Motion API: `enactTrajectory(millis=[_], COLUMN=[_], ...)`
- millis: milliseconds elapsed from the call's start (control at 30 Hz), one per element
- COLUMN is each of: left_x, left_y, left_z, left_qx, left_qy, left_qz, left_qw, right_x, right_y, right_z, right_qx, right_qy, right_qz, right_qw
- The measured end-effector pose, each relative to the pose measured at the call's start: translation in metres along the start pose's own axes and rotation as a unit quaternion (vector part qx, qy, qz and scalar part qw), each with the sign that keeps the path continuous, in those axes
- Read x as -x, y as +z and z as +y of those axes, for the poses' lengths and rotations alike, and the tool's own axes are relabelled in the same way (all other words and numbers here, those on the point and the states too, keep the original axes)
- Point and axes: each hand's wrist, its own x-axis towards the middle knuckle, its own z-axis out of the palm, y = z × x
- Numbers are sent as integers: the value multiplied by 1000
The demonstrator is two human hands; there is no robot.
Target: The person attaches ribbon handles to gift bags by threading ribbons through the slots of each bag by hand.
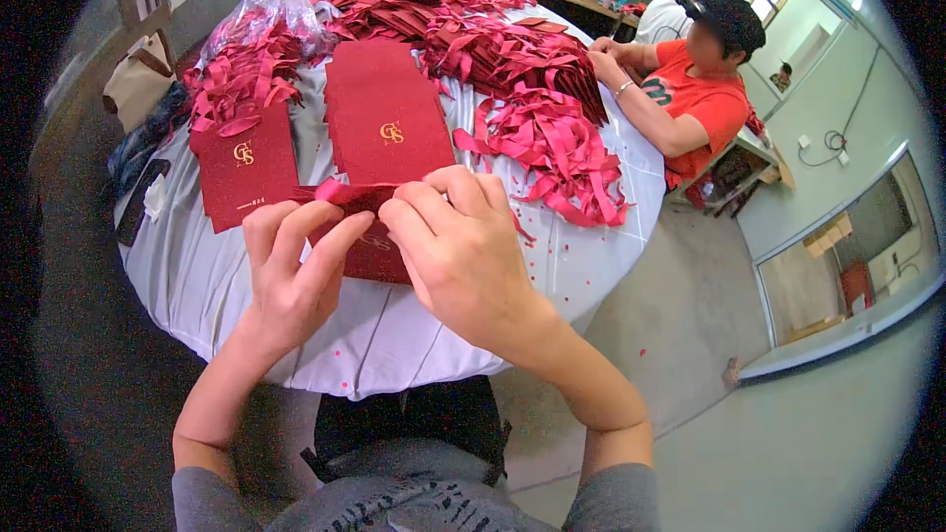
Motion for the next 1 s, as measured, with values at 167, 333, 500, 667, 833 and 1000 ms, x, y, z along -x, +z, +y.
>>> enactTrajectory(millis=[167, 333, 500, 667, 833, 1000], left_x=[-13, -21, -19, -15, -23, -22], left_y=[-11, -22, -22, -24, -24, -23], left_z=[-6, -11, -9, -6, -7, -17], left_qx=[63, 78, 58, 49, 93, 114], left_qy=[-21, -3, 23, 24, -9, -75], left_qz=[-47, -116, -126, -138, -133, -121], left_qw=[997, 990, 990, 989, 987, 983], right_x=[-3, -14, -38, -66, -86, -21], right_y=[-6, -4, 2, 16, 33, 32], right_z=[1, 10, 28, 42, 69, 127], right_qx=[-33, -135, -361, -459, -295, -117], right_qy=[-1, -11, 60, 36, 75, 206], right_qz=[-30, -67, -145, -246, -203, -194], right_qw=[999, 989, 919, 853, 931, 952])
